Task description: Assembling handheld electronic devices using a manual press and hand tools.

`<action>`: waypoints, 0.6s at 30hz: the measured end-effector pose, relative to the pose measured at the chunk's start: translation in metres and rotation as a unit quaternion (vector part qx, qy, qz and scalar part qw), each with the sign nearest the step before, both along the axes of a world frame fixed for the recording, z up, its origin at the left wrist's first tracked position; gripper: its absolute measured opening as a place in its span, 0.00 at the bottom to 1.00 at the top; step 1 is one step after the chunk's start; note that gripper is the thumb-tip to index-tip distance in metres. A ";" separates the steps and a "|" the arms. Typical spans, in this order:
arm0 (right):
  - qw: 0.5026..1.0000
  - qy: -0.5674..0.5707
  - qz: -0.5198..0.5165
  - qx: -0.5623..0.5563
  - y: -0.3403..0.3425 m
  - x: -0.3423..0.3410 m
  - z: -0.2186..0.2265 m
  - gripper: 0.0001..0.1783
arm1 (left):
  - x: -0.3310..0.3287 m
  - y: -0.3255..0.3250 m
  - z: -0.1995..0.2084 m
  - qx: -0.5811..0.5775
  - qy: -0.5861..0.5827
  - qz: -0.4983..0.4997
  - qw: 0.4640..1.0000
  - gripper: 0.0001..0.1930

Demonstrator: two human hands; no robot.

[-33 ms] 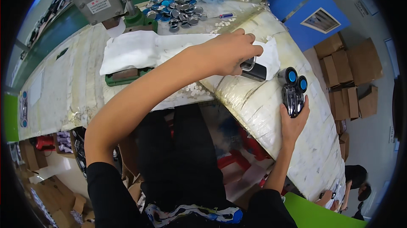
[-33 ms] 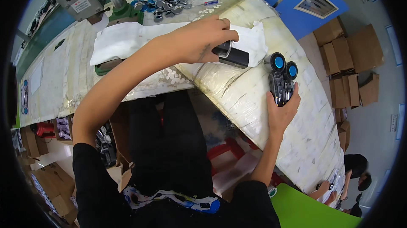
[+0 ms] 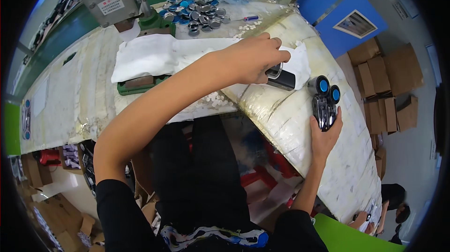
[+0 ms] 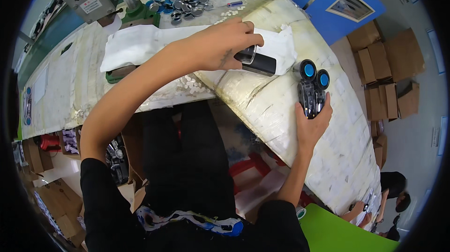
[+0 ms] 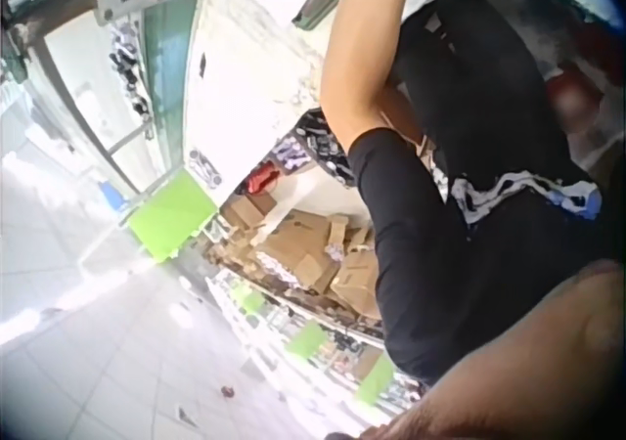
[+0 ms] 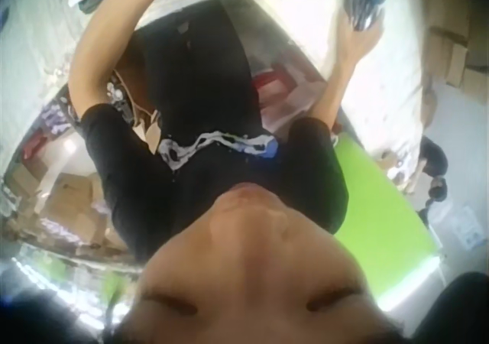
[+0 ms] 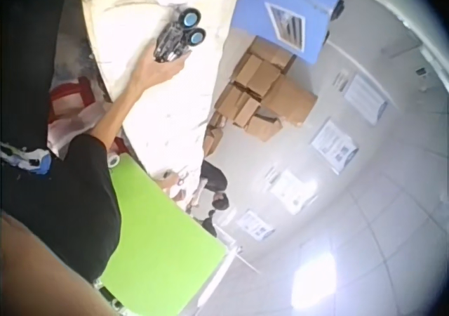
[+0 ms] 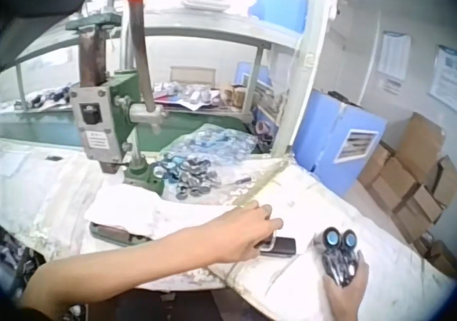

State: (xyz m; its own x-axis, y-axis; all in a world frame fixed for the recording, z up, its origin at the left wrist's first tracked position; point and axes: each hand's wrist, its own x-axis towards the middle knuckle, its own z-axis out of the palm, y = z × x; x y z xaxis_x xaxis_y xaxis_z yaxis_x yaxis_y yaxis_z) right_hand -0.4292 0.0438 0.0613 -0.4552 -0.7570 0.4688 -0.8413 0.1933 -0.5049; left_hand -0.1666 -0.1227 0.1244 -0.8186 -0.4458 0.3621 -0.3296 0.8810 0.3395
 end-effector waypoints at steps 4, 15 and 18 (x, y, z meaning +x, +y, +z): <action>1.000 0.001 -0.009 0.012 0.003 -0.002 -0.003 0.44 | 0.004 0.001 -0.002 -0.005 0.000 0.005 1.000 0.30; 1.000 0.012 -0.005 -0.007 0.004 -0.004 -0.003 0.43 | 0.009 0.008 0.002 0.031 -0.059 0.050 0.996 0.38; 0.999 0.030 0.014 -0.015 0.002 -0.005 -0.009 0.42 | 0.032 0.010 0.006 0.067 -0.019 0.044 0.997 0.42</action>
State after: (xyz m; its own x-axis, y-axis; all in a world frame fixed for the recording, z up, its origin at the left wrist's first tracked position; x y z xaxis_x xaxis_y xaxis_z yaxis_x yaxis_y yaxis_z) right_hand -0.4342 0.0453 0.0524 -0.4053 -0.7543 0.5165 -0.8748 0.1559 -0.4587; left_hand -0.1344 -0.1128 0.1303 -0.7857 -0.5595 0.2638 -0.4192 0.7952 0.4382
